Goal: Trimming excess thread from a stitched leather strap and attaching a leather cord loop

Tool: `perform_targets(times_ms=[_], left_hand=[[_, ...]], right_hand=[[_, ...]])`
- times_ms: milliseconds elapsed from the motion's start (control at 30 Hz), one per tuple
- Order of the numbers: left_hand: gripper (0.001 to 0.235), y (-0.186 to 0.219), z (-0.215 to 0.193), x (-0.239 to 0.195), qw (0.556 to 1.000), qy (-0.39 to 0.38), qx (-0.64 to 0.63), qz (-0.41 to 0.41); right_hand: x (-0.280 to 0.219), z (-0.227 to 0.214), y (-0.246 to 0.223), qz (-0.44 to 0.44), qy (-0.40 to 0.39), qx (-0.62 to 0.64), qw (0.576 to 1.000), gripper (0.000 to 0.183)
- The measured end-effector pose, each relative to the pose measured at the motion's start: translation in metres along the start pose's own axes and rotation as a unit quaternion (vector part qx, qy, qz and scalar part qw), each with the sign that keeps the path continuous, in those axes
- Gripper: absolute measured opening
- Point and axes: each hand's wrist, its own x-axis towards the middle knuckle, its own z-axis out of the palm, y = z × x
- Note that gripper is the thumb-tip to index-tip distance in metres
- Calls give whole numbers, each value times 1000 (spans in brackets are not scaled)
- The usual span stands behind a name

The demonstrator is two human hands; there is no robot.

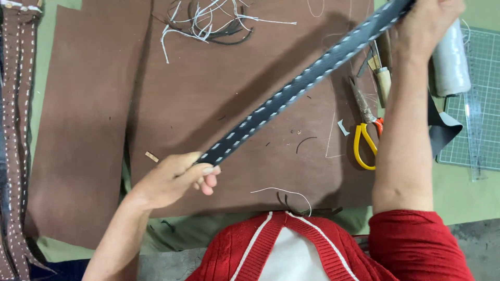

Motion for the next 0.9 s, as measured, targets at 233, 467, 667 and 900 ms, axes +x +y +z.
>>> perform_targets(times_ms=[233, 467, 667, 900], left_hand=[[24, -59, -27, 19, 992, 64, -95, -45], [31, -90, -40, 50, 970, 160, -161, -91], [32, -61, -39, 50, 961, 174, -150, -155], [17, -72, -37, 52, 961, 174, -165, -139]], right_hand=[[-12, 25, 22, 30, 6, 71, 997, 49], [-30, 18, 8, 29, -124, -142, 982, 33], [-41, -90, -52, -145, -276, -424, 850, 24], [-81, -283, -21, -9, -241, -507, 827, 37]])
